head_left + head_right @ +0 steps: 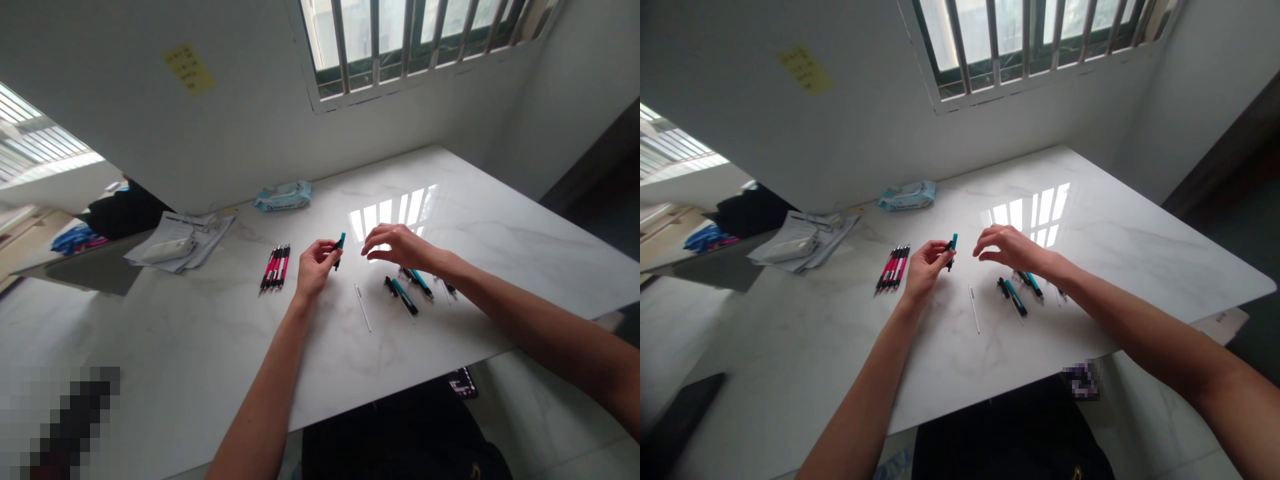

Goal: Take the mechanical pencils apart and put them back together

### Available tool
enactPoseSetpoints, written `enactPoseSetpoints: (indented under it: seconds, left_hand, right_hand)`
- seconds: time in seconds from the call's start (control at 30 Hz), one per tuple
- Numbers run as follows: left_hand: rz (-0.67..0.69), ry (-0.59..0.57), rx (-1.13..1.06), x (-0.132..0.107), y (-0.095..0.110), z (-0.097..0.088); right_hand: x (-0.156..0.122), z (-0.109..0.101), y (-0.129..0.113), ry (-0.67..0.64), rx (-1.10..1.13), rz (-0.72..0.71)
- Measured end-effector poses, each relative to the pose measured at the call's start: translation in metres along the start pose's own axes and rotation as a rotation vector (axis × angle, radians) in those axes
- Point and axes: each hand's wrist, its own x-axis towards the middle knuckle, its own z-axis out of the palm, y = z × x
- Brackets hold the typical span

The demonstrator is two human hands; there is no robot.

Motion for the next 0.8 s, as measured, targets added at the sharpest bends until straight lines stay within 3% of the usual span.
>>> enactPoseSetpoints:
  seconds: [0.17, 0.37, 0.57, 0.8]
  left_hand:
    - [0.001, 0.07, -0.019, -0.001, -0.001, -0.002]
    - [0.007, 0.081, -0.032, -0.002, -0.001, -0.001]
    - [0.037, 0.075, -0.038, -0.001, -0.002, 0.0]
    - [0.057, 0.097, -0.043, 0.001, -0.003, -0.004]
  right_hand:
    - [-0.004, 0.019, -0.032, -0.325, -0.085, -0.245]
    - [-0.007, 0.039, -0.048, -0.457, -0.226, -0.366]
    - [-0.008, 0.052, -0.053, -0.463, -0.311, -0.431]
    - [-0.008, 0.06, -0.044, -0.307, -0.392, -0.472]
